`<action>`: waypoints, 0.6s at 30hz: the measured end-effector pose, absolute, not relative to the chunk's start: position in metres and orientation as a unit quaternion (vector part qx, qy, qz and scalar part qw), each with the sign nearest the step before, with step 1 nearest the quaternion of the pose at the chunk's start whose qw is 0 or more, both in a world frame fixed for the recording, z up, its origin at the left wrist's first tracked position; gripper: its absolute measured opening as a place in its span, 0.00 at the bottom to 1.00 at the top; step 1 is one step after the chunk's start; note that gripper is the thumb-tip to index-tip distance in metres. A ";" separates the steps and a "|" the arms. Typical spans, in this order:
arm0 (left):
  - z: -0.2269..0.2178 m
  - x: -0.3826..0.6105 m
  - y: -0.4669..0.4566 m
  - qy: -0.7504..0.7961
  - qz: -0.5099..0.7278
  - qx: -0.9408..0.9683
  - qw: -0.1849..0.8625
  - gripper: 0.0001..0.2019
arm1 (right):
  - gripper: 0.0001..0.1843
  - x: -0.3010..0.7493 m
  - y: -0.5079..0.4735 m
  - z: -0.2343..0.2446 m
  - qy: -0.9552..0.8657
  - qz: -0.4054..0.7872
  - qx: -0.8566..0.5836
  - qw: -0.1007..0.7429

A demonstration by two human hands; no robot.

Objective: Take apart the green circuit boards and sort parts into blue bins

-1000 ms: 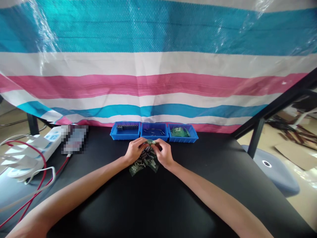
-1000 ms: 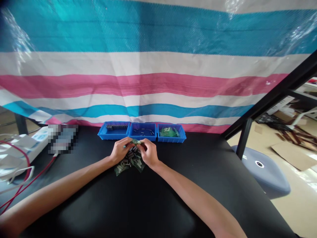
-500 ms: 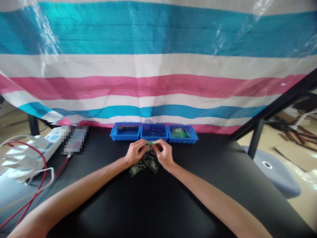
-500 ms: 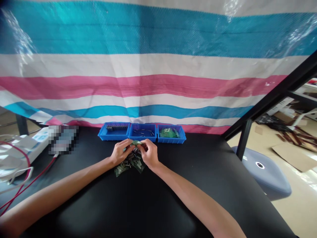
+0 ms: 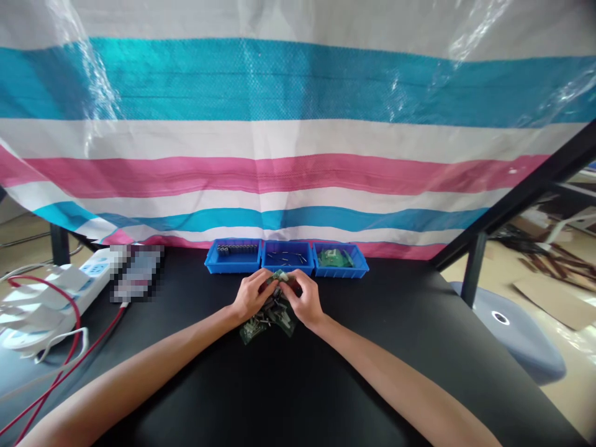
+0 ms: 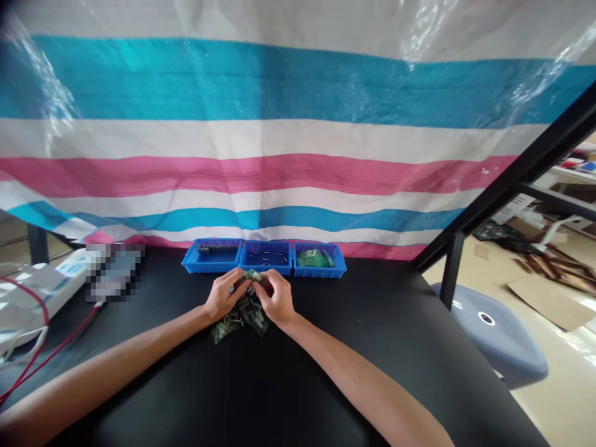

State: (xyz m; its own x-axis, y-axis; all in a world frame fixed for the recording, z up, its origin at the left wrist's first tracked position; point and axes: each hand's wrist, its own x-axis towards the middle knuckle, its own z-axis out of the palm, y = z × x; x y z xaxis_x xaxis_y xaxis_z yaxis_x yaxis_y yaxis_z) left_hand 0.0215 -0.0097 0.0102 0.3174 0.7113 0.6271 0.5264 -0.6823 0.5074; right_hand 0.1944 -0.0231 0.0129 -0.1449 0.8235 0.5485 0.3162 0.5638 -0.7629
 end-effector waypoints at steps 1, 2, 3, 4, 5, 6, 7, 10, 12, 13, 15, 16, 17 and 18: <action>0.010 0.021 -0.009 0.381 0.443 0.805 0.105 0.06 | 0.05 0.195 -0.023 0.013 -0.715 0.247 -0.398 0.519; 0.009 0.021 -0.009 0.378 0.444 0.805 0.105 0.07 | 0.05 0.195 -0.024 0.013 -0.713 0.248 -0.398 0.521; 0.009 0.021 -0.008 0.378 0.445 0.805 0.106 0.07 | 0.05 0.195 -0.024 0.013 -0.711 0.248 -0.398 0.524; 0.009 0.021 -0.008 0.379 0.444 0.805 0.107 0.07 | 0.06 0.195 -0.024 0.013 -0.709 0.248 -0.397 0.527; 0.009 0.021 -0.007 0.383 0.443 0.803 0.110 0.08 | 0.06 0.195 -0.024 0.013 -0.707 0.247 -0.397 0.531; 0.009 0.021 -0.007 0.387 0.441 0.802 0.113 0.08 | 0.06 0.195 -0.023 0.013 -0.704 0.248 -0.396 0.535; 0.009 0.021 -0.006 0.392 0.439 0.801 0.114 0.09 | 0.06 0.196 -0.023 0.013 -0.700 0.250 -0.397 0.538; 0.008 0.022 -0.004 0.409 0.440 0.792 0.111 0.14 | 0.07 0.196 -0.024 0.014 -0.694 0.261 -0.397 0.540; 0.007 0.022 -0.003 0.419 0.444 0.785 0.109 0.18 | 0.07 0.196 -0.025 0.015 -0.695 0.266 -0.394 0.539; 0.006 0.021 -0.003 0.425 0.444 0.781 0.111 0.19 | 0.06 0.196 -0.025 0.016 -0.695 0.266 -0.392 0.541; 0.004 0.021 -0.002 0.438 0.437 0.776 0.124 0.20 | 0.06 0.196 -0.026 0.017 -0.695 0.262 -0.386 0.547; 0.004 0.021 -0.002 0.442 0.431 0.775 0.135 0.20 | 0.06 0.196 -0.026 0.017 -0.695 0.258 -0.383 0.550; 0.004 0.020 -0.003 0.443 0.424 0.776 0.147 0.20 | 0.05 0.196 -0.026 0.018 -0.696 0.254 -0.382 0.553; 0.004 0.020 -0.003 0.441 0.418 0.778 0.158 0.20 | 0.06 0.196 -0.025 0.019 -0.696 0.251 -0.381 0.554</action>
